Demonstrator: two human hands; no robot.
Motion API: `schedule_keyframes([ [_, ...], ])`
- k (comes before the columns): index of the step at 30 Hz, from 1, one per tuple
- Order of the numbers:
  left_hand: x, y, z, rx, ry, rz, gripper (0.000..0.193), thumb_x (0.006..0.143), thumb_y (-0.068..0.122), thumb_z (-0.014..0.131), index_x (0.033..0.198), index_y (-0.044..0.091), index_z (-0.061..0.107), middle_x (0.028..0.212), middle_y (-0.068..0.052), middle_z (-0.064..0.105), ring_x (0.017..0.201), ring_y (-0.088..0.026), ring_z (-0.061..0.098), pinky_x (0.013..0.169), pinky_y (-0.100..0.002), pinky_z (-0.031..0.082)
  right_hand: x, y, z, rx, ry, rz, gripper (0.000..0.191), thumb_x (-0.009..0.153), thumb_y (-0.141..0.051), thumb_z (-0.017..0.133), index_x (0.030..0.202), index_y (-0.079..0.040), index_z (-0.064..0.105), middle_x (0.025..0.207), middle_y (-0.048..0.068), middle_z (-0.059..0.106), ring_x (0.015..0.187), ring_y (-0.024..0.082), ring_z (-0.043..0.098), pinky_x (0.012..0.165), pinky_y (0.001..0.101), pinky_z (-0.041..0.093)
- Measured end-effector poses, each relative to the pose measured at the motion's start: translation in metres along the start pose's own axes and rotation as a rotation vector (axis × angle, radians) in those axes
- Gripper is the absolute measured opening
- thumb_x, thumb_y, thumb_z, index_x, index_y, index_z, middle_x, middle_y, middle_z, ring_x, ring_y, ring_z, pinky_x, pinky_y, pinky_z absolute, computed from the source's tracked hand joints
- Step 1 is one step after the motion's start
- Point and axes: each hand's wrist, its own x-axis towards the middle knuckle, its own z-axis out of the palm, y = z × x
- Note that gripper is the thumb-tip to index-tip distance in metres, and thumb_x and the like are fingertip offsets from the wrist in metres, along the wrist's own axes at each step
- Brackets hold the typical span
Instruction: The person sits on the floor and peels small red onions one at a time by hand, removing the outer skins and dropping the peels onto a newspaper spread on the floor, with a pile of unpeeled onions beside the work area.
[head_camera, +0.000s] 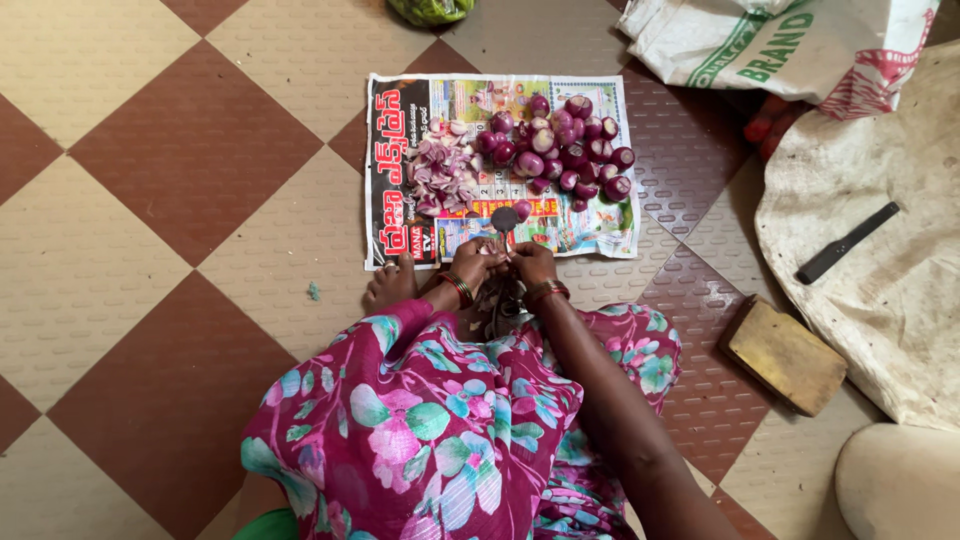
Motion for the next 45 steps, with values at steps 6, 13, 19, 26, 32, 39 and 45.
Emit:
schedule_keyframes([
  [6,-0.013,0.007,-0.007,-0.061,-0.118,-0.133,0.023,0.089,0.009,0.075,0.109,0.003,0.065,0.097,-0.008,0.074,0.087,-0.018,0.073,0.077,-0.030,0.063,-0.027,0.007,-0.010,0.009,-0.044,-0.157,0.013,0.091,-0.007,0.076,0.101,-0.001,0.070,0.087,0.004,0.074,0.076,0.013,0.067,0.063,0.0270,0.051],
  [13,0.005,0.024,-0.020,-0.120,0.048,-0.019,0.014,0.096,0.007,0.072,0.106,0.000,0.067,0.095,-0.013,0.072,0.081,-0.020,0.072,0.069,-0.030,0.063,-0.007,-0.019,-0.023,-0.133,0.113,-0.184,0.016,0.092,-0.014,0.076,0.106,-0.005,0.078,0.098,0.008,0.079,0.085,0.014,0.073,0.077,0.0310,0.060],
  [19,0.049,0.099,-0.021,0.070,0.390,0.092,0.030,0.095,-0.002,0.063,0.123,0.001,0.055,0.109,-0.018,0.070,0.081,-0.022,0.067,0.073,-0.032,0.064,0.024,-0.057,-0.020,-0.733,0.297,-0.350,0.019,0.091,-0.015,0.076,0.110,-0.014,0.081,0.100,0.015,0.077,0.089,0.031,0.073,0.082,0.0435,0.059],
  [26,0.058,0.156,-0.003,-0.014,0.329,-0.064,0.068,0.094,0.010,0.066,0.155,0.009,0.037,0.148,-0.018,0.043,0.125,-0.035,0.051,0.109,-0.055,0.047,0.013,-0.069,-0.001,-0.929,0.283,-0.561,0.046,0.079,-0.014,0.079,0.124,-0.018,0.071,0.107,0.018,0.065,0.103,0.040,0.061,0.089,0.0479,0.053],
  [32,0.058,0.141,-0.014,0.328,0.364,0.190,0.060,0.087,-0.006,0.060,0.146,0.004,0.057,0.138,-0.019,0.066,0.105,-0.036,0.069,0.082,-0.043,0.057,0.015,-0.065,0.000,-0.929,0.328,-0.602,0.035,0.079,-0.010,0.078,0.112,-0.013,0.069,0.100,0.015,0.069,0.096,0.039,0.064,0.083,0.0493,0.054],
  [39,0.053,0.107,-0.026,0.750,0.459,0.340,0.040,0.088,-0.006,0.060,0.123,0.010,0.072,0.118,-0.014,0.068,0.088,-0.018,0.069,0.066,-0.030,0.057,0.020,-0.057,-0.017,0.140,0.105,0.075,0.033,0.087,-0.004,0.069,0.118,-0.013,0.062,0.100,0.011,0.073,0.094,0.026,0.070,0.077,0.0373,0.059],
  [45,0.009,0.026,-0.009,0.098,0.045,-0.075,0.017,0.091,0.002,0.069,0.107,0.002,0.067,0.098,-0.009,0.073,0.084,-0.019,0.071,0.069,-0.031,0.063,-0.012,-0.019,-0.059,0.449,-0.176,0.102,0.040,0.087,0.008,0.063,0.124,-0.004,0.059,0.121,0.019,0.066,0.106,0.029,0.071,0.095,0.0394,0.060],
])
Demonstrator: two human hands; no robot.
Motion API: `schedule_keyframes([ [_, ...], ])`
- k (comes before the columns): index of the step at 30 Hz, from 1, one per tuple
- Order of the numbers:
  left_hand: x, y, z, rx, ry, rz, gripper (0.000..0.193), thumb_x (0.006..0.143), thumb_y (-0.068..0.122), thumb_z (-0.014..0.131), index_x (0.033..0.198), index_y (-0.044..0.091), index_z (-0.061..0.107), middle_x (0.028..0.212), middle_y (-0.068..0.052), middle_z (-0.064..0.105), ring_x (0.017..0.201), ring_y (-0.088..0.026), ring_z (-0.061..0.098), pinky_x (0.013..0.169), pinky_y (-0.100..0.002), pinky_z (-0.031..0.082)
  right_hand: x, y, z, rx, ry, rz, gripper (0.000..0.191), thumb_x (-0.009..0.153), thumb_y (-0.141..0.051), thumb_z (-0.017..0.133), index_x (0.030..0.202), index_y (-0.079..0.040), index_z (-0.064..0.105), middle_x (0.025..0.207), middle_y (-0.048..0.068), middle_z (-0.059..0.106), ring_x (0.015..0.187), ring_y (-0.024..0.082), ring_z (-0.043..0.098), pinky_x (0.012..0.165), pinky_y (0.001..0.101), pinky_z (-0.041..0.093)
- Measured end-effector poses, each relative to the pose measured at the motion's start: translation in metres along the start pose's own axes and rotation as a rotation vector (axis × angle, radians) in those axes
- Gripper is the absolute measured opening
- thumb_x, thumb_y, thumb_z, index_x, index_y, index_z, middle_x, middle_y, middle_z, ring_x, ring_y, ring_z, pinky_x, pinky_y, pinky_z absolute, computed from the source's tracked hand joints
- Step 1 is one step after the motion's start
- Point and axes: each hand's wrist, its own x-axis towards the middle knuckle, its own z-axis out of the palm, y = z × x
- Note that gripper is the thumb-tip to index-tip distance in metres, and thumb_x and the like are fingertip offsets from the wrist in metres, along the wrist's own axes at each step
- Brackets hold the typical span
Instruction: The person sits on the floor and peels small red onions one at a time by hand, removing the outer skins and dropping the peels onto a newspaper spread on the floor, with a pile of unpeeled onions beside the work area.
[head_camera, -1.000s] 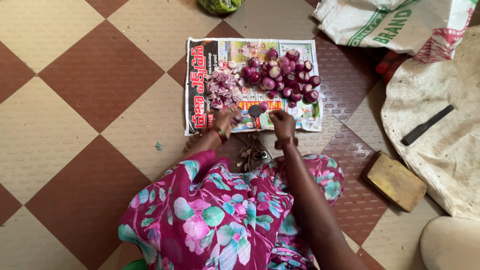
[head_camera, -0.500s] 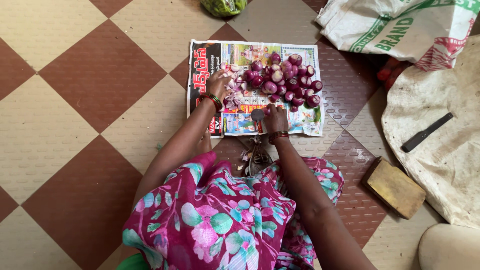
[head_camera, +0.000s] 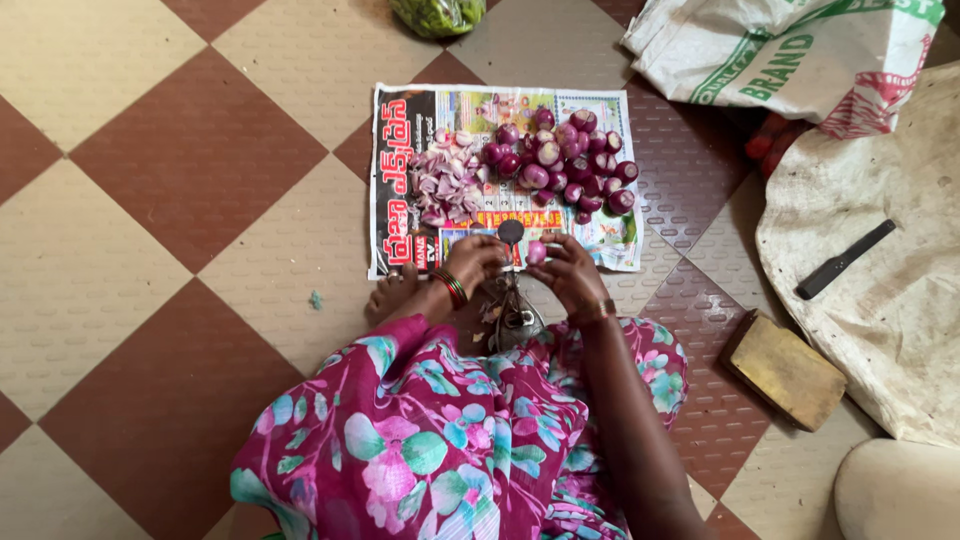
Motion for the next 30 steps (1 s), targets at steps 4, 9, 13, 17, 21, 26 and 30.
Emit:
schedule_keyframes([
  [4,-0.016,-0.029,0.003,-0.137,-0.246,-0.028,0.022,0.094,0.010,0.076,0.111,0.001,0.065,0.104,-0.007,0.071,0.093,-0.018,0.071,0.078,-0.029,0.062,-0.013,0.036,-0.013,0.060,-0.032,-0.025,0.030,0.094,0.003,0.068,0.121,-0.002,0.054,0.120,0.016,0.062,0.107,0.027,0.069,0.095,0.0446,0.063],
  [9,-0.010,-0.038,-0.003,0.086,-0.275,0.231,0.032,0.084,-0.001,0.079,0.112,0.003,0.064,0.105,-0.003,0.071,0.096,-0.012,0.071,0.084,-0.028,0.063,0.004,0.042,-0.010,0.011,-0.078,0.006,0.040,0.094,-0.005,0.063,0.132,-0.016,0.058,0.106,0.011,0.067,0.099,0.023,0.070,0.091,0.0407,0.060],
  [13,-0.008,-0.043,-0.005,0.175,-0.189,0.275,0.025,0.089,0.000,0.078,0.110,0.001,0.065,0.101,-0.005,0.071,0.091,-0.011,0.071,0.077,-0.027,0.063,0.014,0.042,-0.009,-0.017,-0.134,0.059,0.027,0.098,-0.011,0.062,0.125,-0.011,0.066,0.107,0.006,0.070,0.098,0.020,0.070,0.088,0.0387,0.061],
  [17,-0.009,-0.044,-0.008,0.109,-0.125,0.211,0.017,0.098,0.005,0.073,0.114,0.000,0.068,0.101,-0.010,0.074,0.086,-0.013,0.071,0.073,-0.027,0.060,0.021,0.042,-0.019,-0.157,-0.050,0.059,0.019,0.098,-0.006,0.069,0.115,-0.008,0.063,0.107,0.006,0.070,0.097,0.017,0.067,0.079,0.0329,0.054],
  [21,-0.011,-0.040,-0.006,0.033,-0.105,0.246,0.022,0.093,0.000,0.074,0.114,0.000,0.066,0.104,-0.010,0.074,0.090,-0.015,0.072,0.076,-0.028,0.062,0.023,0.044,-0.020,-0.109,-0.106,-0.021,0.021,0.093,0.003,0.071,0.112,0.000,0.063,0.106,0.010,0.070,0.096,0.020,0.069,0.082,0.0343,0.058],
  [26,-0.011,-0.041,-0.006,0.035,-0.137,0.344,0.033,0.085,-0.009,0.075,0.114,0.000,0.064,0.107,-0.008,0.072,0.099,-0.015,0.072,0.090,-0.030,0.064,0.018,0.042,-0.009,-0.100,-0.122,0.027,0.037,0.091,0.001,0.065,0.128,-0.001,0.063,0.113,0.013,0.071,0.101,0.021,0.072,0.091,0.0342,0.061],
  [30,-0.010,-0.041,-0.006,0.112,-0.110,0.367,0.031,0.087,-0.010,0.075,0.114,-0.001,0.064,0.106,-0.008,0.072,0.098,-0.016,0.072,0.090,-0.031,0.063,0.015,0.043,-0.004,-0.128,-0.144,-0.002,0.038,0.092,0.002,0.067,0.130,0.002,0.063,0.119,0.014,0.070,0.106,0.023,0.072,0.097,0.0365,0.061],
])
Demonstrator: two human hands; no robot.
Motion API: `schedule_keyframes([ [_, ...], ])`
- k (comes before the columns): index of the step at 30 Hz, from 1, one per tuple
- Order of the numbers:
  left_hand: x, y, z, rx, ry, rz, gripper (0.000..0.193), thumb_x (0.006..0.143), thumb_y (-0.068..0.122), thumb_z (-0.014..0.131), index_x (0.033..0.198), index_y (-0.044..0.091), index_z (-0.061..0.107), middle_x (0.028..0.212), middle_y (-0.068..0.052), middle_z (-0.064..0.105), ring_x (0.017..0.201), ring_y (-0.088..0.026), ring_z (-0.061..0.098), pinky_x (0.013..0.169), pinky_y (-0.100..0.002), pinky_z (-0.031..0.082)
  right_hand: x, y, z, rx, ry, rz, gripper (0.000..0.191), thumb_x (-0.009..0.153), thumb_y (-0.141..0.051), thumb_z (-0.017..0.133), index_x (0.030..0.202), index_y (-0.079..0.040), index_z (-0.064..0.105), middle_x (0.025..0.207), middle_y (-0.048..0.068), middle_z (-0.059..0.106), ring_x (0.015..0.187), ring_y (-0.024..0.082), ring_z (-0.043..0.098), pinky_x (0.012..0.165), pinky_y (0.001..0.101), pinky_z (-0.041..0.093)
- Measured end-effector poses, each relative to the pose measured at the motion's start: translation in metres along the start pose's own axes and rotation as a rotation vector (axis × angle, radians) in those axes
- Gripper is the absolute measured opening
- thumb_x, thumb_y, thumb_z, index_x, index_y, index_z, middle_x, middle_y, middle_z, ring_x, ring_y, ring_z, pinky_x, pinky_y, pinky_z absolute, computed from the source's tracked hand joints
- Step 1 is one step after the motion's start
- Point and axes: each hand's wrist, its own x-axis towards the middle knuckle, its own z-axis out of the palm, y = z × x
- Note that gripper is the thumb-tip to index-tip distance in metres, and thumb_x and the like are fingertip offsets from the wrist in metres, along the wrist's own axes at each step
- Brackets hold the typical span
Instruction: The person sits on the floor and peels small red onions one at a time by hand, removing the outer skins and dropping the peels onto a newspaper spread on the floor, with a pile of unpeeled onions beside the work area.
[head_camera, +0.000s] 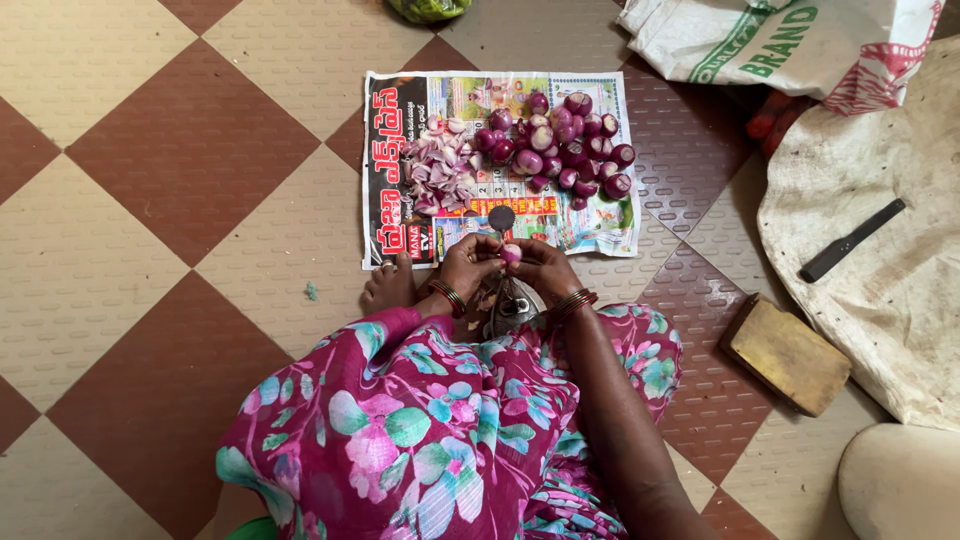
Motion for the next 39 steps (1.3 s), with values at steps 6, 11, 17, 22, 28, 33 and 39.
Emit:
schedule_keyframes([
  [6,0.000,0.003,0.003,0.014,-0.001,-0.045,0.035,0.086,-0.009,0.074,0.117,0.001,0.063,0.108,-0.007,0.072,0.099,-0.015,0.072,0.089,-0.030,0.062,0.008,0.007,0.001,-0.101,0.030,-0.088,0.038,0.092,0.001,0.069,0.129,0.001,0.065,0.119,0.012,0.072,0.106,0.020,0.070,0.095,0.0357,0.059],
  [11,0.001,0.000,0.004,0.012,0.008,-0.041,0.034,0.087,-0.008,0.075,0.118,0.001,0.064,0.109,-0.008,0.073,0.101,-0.015,0.072,0.091,-0.030,0.061,0.010,0.008,0.002,-0.118,0.040,-0.087,0.039,0.091,0.000,0.070,0.130,0.000,0.065,0.119,0.012,0.072,0.107,0.020,0.069,0.096,0.0350,0.059],
  [17,0.000,-0.002,0.001,-0.033,-0.031,-0.049,0.036,0.085,-0.006,0.078,0.117,0.002,0.063,0.107,-0.007,0.072,0.099,-0.015,0.071,0.089,-0.030,0.061,0.007,0.009,-0.011,-0.133,0.037,-0.149,0.041,0.087,0.004,0.074,0.127,0.002,0.065,0.116,0.013,0.073,0.108,0.021,0.070,0.097,0.0350,0.059],
  [22,-0.004,0.002,0.000,-0.055,-0.153,-0.096,0.037,0.085,-0.005,0.080,0.116,0.002,0.061,0.108,-0.006,0.072,0.103,-0.013,0.070,0.091,-0.028,0.060,-0.003,0.000,-0.017,-0.284,-0.024,-0.182,0.045,0.085,0.006,0.078,0.129,0.000,0.067,0.117,0.014,0.073,0.110,0.021,0.069,0.098,0.0344,0.058],
  [28,-0.003,0.003,-0.003,0.247,-0.148,-0.075,0.034,0.089,0.001,0.080,0.121,-0.002,0.070,0.112,-0.007,0.075,0.103,-0.011,0.070,0.093,-0.027,0.059,-0.020,-0.011,0.000,-0.724,0.104,-0.373,0.066,0.075,0.011,0.074,0.138,-0.004,0.060,0.121,0.012,0.064,0.108,0.021,0.068,0.092,0.0336,0.058],
  [33,-0.002,-0.003,-0.003,0.115,-0.103,-0.062,0.036,0.089,-0.001,0.077,0.123,-0.001,0.066,0.110,-0.007,0.075,0.102,-0.012,0.070,0.092,-0.027,0.059,-0.006,-0.005,-0.007,-0.425,0.118,-0.245,0.050,0.085,0.003,0.078,0.133,0.001,0.063,0.120,0.013,0.072,0.109,0.022,0.072,0.094,0.0342,0.062],
  [39,0.000,-0.002,0.000,0.081,-0.076,-0.067,0.033,0.088,-0.002,0.076,0.119,0.000,0.065,0.106,-0.004,0.074,0.098,-0.011,0.071,0.089,-0.026,0.059,0.007,0.017,-0.007,-0.270,0.109,-0.201,0.041,0.090,0.001,0.074,0.129,0.004,0.063,0.120,0.014,0.072,0.110,0.023,0.071,0.093,0.0345,0.062],
])
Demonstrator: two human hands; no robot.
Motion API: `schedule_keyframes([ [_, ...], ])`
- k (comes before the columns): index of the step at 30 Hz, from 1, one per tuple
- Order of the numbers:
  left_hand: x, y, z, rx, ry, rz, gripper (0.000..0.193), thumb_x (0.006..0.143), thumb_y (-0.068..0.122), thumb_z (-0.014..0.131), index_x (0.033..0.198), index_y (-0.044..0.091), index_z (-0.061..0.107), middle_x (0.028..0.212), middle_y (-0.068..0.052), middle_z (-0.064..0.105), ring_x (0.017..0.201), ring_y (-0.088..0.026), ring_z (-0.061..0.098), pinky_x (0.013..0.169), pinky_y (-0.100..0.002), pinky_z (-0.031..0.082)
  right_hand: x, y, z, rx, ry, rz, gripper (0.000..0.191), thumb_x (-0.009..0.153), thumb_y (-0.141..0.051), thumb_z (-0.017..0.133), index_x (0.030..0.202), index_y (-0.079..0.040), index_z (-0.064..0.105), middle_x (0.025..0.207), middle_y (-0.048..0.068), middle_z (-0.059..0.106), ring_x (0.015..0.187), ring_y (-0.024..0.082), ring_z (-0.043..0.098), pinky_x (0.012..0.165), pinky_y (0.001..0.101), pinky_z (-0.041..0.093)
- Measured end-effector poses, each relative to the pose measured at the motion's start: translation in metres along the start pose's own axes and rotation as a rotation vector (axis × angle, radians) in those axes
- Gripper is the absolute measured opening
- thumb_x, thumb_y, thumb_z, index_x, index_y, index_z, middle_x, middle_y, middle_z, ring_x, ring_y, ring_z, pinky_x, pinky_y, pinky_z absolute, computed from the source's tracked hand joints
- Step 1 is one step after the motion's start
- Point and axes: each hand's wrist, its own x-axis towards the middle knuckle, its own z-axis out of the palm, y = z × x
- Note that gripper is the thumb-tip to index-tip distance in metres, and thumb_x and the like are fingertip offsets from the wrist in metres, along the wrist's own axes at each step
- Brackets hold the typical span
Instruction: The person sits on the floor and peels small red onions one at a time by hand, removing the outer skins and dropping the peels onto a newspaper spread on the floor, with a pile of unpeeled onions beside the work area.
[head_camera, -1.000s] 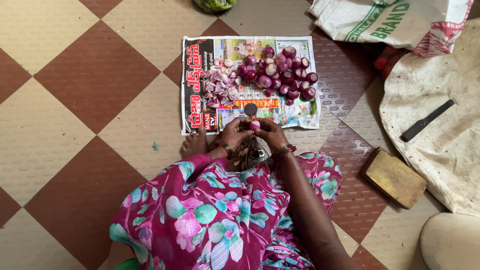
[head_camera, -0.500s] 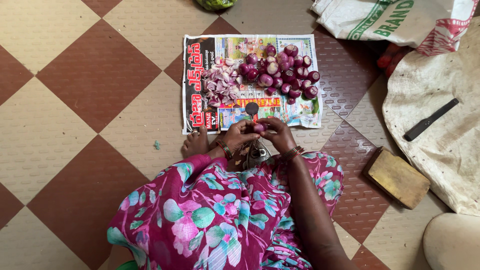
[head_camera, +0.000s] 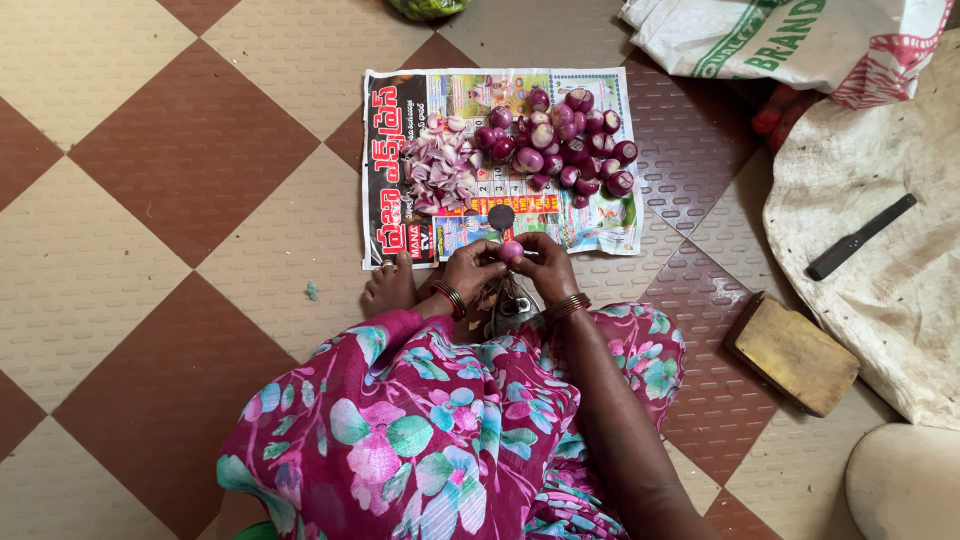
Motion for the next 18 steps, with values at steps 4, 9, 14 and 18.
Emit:
schedule_keyframes([
  [4,0.000,0.008,0.001,0.090,0.085,0.051,0.022,0.092,0.001,0.076,0.113,0.001,0.069,0.101,-0.003,0.075,0.093,-0.009,0.070,0.085,-0.024,0.058,0.003,-0.005,0.009,-0.126,0.013,-0.119,0.057,0.083,0.004,0.072,0.138,-0.003,0.061,0.124,0.012,0.068,0.113,0.021,0.068,0.096,0.0324,0.059],
  [9,0.001,0.018,0.007,0.144,0.136,0.046,0.017,0.091,0.001,0.076,0.107,0.002,0.071,0.095,-0.003,0.074,0.086,-0.008,0.069,0.077,-0.023,0.056,0.001,-0.013,0.011,-0.187,0.001,-0.102,0.046,0.091,0.002,0.071,0.136,-0.003,0.064,0.129,0.012,0.072,0.118,0.019,0.069,0.102,0.0312,0.056],
  [14,0.004,0.020,0.011,0.168,0.167,0.073,0.015,0.089,0.000,0.077,0.103,0.001,0.072,0.092,-0.003,0.075,0.084,-0.008,0.070,0.076,-0.022,0.058,0.001,-0.017,0.015,-0.233,0.047,-0.111,0.045,0.091,-0.002,0.072,0.135,-0.003,0.066,0.125,0.012,0.074,0.114,0.018,0.071,0.099,0.0306,0.058],
  [18,0.010,0.018,0.012,0.094,0.181,0.001,0.014,0.091,0.002,0.077,0.104,-0.001,0.072,0.089,-0.005,0.076,0.079,-0.010,0.070,0.071,-0.024,0.058,0.001,-0.021,0.021,-0.308,0.132,-0.064,0.043,0.091,-0.005,0.073,0.134,-0.005,0.067,0.117,0.013,0.077,0.105,0.017,0.074,0.090,0.0303,0.061],
])
